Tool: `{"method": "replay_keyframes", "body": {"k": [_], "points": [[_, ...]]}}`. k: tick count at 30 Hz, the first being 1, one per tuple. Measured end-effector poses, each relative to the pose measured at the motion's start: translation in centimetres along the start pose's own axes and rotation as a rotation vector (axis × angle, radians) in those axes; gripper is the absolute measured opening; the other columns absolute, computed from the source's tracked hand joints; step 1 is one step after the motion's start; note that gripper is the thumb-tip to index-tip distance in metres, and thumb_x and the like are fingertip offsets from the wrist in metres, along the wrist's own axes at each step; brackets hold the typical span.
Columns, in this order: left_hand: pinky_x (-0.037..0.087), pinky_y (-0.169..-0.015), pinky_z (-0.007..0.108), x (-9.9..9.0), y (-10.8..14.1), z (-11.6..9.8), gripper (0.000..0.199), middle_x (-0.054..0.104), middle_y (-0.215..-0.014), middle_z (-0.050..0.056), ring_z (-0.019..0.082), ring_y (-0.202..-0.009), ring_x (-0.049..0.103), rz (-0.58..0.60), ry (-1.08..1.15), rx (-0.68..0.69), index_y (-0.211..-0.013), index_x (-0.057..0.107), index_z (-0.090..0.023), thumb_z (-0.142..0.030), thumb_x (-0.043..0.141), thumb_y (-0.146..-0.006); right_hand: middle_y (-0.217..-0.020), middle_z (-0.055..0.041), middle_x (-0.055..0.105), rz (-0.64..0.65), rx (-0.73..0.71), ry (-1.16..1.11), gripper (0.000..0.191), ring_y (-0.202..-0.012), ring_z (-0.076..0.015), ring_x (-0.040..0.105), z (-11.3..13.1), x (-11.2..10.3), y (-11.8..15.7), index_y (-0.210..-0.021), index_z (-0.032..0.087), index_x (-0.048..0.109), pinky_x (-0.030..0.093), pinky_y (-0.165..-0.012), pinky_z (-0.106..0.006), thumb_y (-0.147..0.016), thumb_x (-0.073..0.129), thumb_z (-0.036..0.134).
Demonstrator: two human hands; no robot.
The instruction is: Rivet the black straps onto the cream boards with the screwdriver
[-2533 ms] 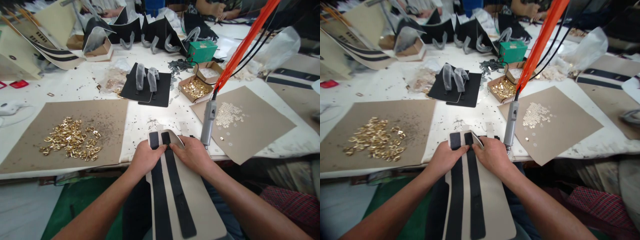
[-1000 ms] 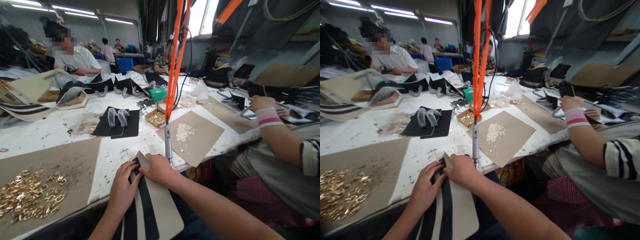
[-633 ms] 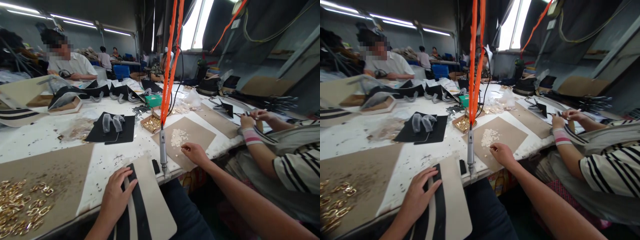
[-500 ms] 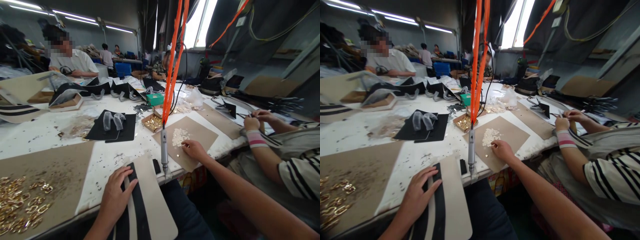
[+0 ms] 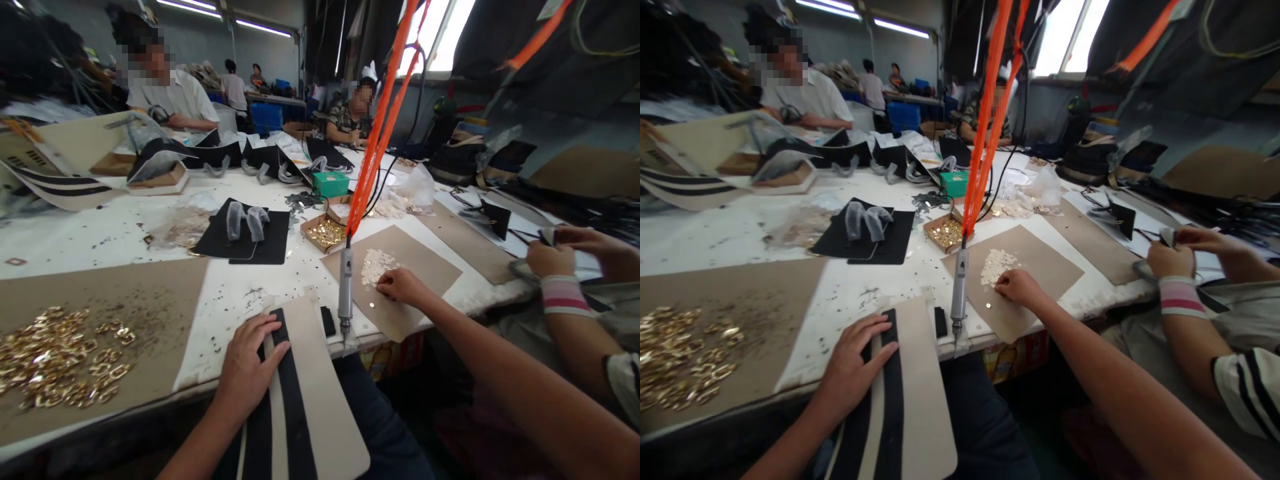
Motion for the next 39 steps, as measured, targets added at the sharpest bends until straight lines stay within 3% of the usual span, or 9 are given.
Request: {"method": "replay_keyframes", "body": {"k": [7, 10, 12, 15, 18, 21, 25, 34, 39], "points": [[0.049, -0.107, 0.053, -0.5, 0.5, -1.1, 0.027, 0.071, -0.124, 0.008, 0.030, -0.122, 0.061, -0.007, 0.042, -0.061, -0.107, 0.071, -0.022, -0.022, 0.078, -0.081, -0.076, -0.0084, 0.075, -0.117, -0.042, 0.277, 0.020, -0.068, -0.0209, 0.064, 1.1, -1.1, 1.0, -0.075, 0.019, 0.075, 0.033, -0.058, -0.029, -0.080, 0.061, 0.032], [0.049, -0.107, 0.052, -0.4, 0.7, -1.1, 0.030, 0.071, -0.124, 0.008, 0.030, -0.122, 0.060, -0.008, 0.053, -0.080, -0.108, 0.070, -0.021, -0.021, 0.081, -0.080, -0.070, -0.0056, 0.072, -0.235, -0.055, 0.146, 0.026, -0.065, -0.0193, 0.064, 3.0, -2.3, 3.3, -0.077, 0.020, 0.074, 0.038, -0.061, -0.028, -0.086, 0.056, 0.036], [0.049, -0.107, 0.052, -0.4, 0.8, -1.2, 0.030, 0.070, -0.125, 0.008, 0.029, -0.123, 0.060, -0.006, 0.059, -0.077, -0.108, 0.069, -0.021, -0.022, 0.081, -0.080, -0.071, -0.0036, 0.073, -0.232, -0.087, -0.108, 0.029, -0.065, -0.0189, 0.066, 6.1, -2.3, 5.4, -0.086, 0.020, 0.075, 0.043, -0.063, -0.027, -0.089, 0.055, 0.041], [0.048, -0.107, 0.051, -0.5, 0.8, -1.3, 0.030, 0.070, -0.125, 0.008, 0.030, -0.124, 0.060, -0.011, 0.061, -0.079, -0.107, 0.069, -0.022, -0.022, 0.082, -0.080, -0.076, -0.0017, 0.074, 0.007, -0.248, -0.378, 0.028, -0.068, -0.0187, 0.067, 13.8, 0.1, 7.9, -0.092, 0.022, 0.076, 0.047, -0.064, -0.027, -0.090, 0.058, 0.044], [0.048, -0.107, 0.051, -0.6, 0.8, -1.4, 0.031, 0.069, -0.126, 0.008, 0.030, -0.124, 0.059, 0.002, 0.059, -0.090, -0.108, 0.068, -0.022, -0.022, 0.081, -0.080, -0.071, 0.0004, 0.071, 0.196, -0.353, -0.471, 0.022, -0.064, -0.0158, 0.063, 20.3, 3.7, 8.4, -0.087, 0.021, 0.075, 0.045, -0.063, -0.025, -0.090, 0.059, 0.036], [0.048, -0.107, 0.050, -0.6, 0.9, -1.4, 0.034, 0.069, -0.127, 0.008, 0.029, -0.125, 0.058, 0.016, 0.066, -0.107, -0.110, 0.066, -0.022, -0.022, 0.082, -0.079, -0.074, 0.0004, 0.071, 0.243, -0.401, -0.461, 0.018, -0.067, -0.0147, 0.061, 23.3, 6.7, 7.3, -0.083, 0.020, 0.074, 0.043, -0.063, -0.024, -0.088, 0.060, 0.031], [0.047, -0.108, 0.050, -0.6, 1.1, -1.3, 0.043, 0.068, -0.128, 0.007, 0.029, -0.127, 0.058, 0.016, 0.077, -0.124, -0.116, 0.064, -0.023, -0.023, 0.084, -0.078, -0.074, -0.0003, 0.072, 0.238, -0.371, -0.311, 0.017, -0.070, -0.0153, 0.061, 23.5, 8.5, 5.9, -0.079, 0.020, 0.075, 0.040, -0.062, -0.025, -0.084, 0.062, 0.029], [0.046, -0.107, 0.049, -0.6, 0.9, -1.4, 0.041, 0.068, -0.130, 0.006, 0.029, -0.128, 0.056, 0.041, 0.078, -0.138, -0.115, 0.064, -0.023, -0.023, 0.083, -0.079, -0.067, -0.0006, 0.069, 0.260, -0.218, -0.240, 0.010, -0.064, -0.0159, 0.059, 23.6, 8.8, 4.4, -0.073, 0.020, 0.074, 0.038, -0.056, -0.026, -0.075, 0.068, 0.028], [0.047, -0.108, 0.051, -0.5, 0.8, -1.2, 0.039, 0.068, -0.128, 0.008, 0.030, -0.127, 0.057, 0.022, 0.066, -0.106, -0.115, 0.064, -0.023, -0.024, 0.081, -0.080, -0.070, 0.0013, 0.067, 0.194, -0.275, -0.577, 0.016, -0.059, -0.0138, 0.058, 22.5, 7.6, 6.2, -0.091, 0.021, 0.073, 0.043, -0.055, -0.025, -0.083, 0.068, 0.034]]}}
Point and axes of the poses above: each hand's wrist, its own y-axis away from the middle knuckle, its own x-axis out of the palm, z = x × y, the point moved 5 cm from there along -y, towards the middle knuckle
